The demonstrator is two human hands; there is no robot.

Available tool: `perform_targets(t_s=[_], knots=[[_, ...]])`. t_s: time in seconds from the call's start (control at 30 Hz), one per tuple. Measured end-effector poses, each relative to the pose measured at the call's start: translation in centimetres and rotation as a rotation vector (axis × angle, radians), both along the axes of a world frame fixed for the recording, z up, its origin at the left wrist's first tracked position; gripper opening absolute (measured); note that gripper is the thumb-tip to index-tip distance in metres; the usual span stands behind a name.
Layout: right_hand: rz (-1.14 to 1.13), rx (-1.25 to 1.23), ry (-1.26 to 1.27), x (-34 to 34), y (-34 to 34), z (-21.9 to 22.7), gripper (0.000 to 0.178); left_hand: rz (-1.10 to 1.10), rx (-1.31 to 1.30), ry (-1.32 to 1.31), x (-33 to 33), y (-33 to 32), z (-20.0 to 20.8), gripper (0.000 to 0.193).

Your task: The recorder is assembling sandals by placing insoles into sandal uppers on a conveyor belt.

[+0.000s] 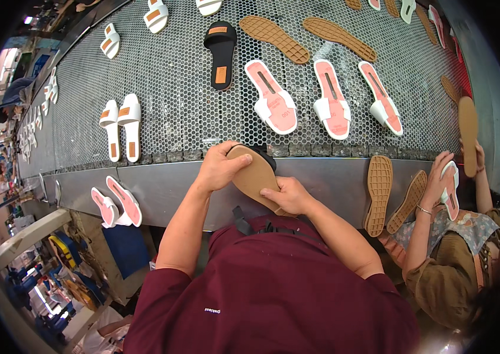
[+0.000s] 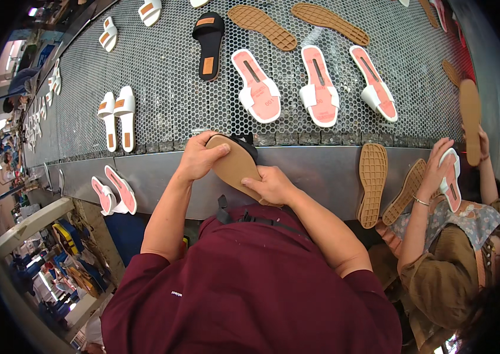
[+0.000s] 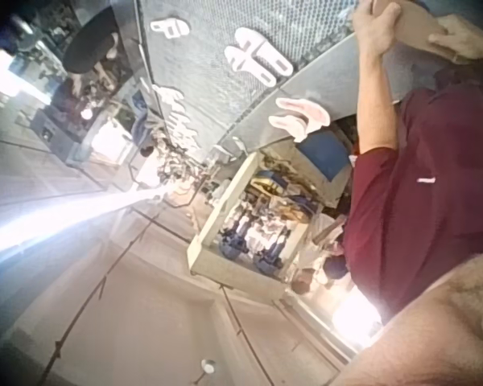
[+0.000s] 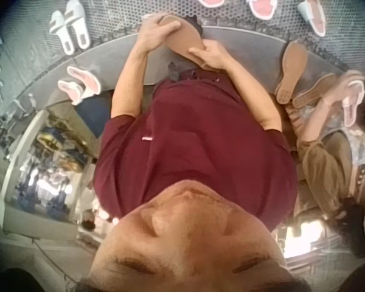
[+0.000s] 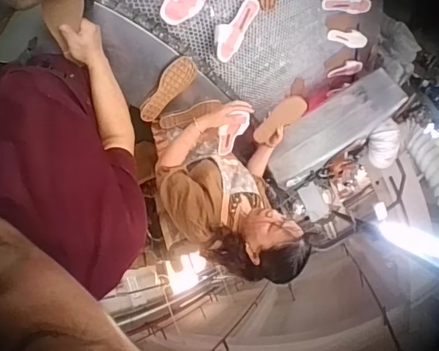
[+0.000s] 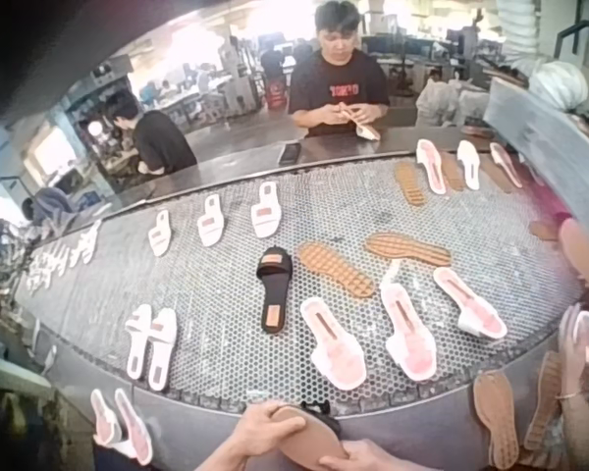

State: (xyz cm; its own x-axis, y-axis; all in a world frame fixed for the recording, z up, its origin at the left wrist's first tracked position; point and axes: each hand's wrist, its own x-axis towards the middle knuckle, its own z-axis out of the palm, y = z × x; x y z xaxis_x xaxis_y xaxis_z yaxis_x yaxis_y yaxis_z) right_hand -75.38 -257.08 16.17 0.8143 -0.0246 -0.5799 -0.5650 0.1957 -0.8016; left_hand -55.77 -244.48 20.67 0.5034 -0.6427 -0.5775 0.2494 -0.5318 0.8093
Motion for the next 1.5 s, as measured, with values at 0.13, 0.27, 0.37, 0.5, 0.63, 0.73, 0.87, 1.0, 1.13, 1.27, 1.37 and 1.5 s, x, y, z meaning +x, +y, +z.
perform_targets(t_s=[0.13,0.27,0.37,0.5,0.63,0.73,0.87,1.0,1.13,1.27,1.37,1.5], knots=[[0.253,-0.315,0.043,-0.1,-2.3,1.2,0.027,0.137,-0.019,0.066,-0.6,0.9,-1.6,0.026],[0.160,-0.189,0.063,-3.8,-5.8,-1.8,0.025,0.374,-0.130,0.168,-1.7,3.5,-4.8,0.033],[-0.058,0.051,0.130,-5.2,-6.7,-3.4,0.029,0.065,0.055,-0.769,-4.0,3.8,-3.7,0.050],[-0.165,0.045,0.082,-4.6,-5.8,-2.5,0.025,-0.677,-0.140,-1.048,-8.6,-0.1,0.2,0.077],[-0.270,0.143,-0.009,-4.6,-5.5,-1.9,0.026,-0.756,-0.192,-0.949,-10.6,-2.9,-2.3,0.080],[-0.399,0.072,0.049,-6.3,-6.9,-1.7,0.029,-0.646,-0.197,-0.844,-10.2,-3.1,-3.4,0.078],[-0.443,-0.006,0.077,-7.3,-6.8,-3.0,0.031,-0.572,-0.190,-0.798,-10.1,-3.8,-2.4,0.076],[-0.456,0.338,-0.070,-7.2,-6.0,-4.3,0.035,-0.526,-0.155,-0.771,-10.5,-4.2,-2.3,0.075],[-0.438,0.376,-0.029,-7.2,-6.5,-2.5,0.035,-0.517,-0.085,-0.712,-10.8,-4.4,-2.1,0.076],[-0.499,0.437,-0.054,-7.6,-6.5,-2.7,0.037,-0.519,-0.058,-0.690,-11.2,-5.0,-1.8,0.078],[-0.520,0.452,-0.071,-7.9,-6.6,-2.6,0.038,-0.511,-0.081,-0.700,-11.5,-5.2,-1.9,0.078],[-0.552,0.472,-0.100,-7.9,-6.8,-1.4,0.033,-0.496,-0.131,-0.747,-12.0,-5.4,-2.2,0.078]])
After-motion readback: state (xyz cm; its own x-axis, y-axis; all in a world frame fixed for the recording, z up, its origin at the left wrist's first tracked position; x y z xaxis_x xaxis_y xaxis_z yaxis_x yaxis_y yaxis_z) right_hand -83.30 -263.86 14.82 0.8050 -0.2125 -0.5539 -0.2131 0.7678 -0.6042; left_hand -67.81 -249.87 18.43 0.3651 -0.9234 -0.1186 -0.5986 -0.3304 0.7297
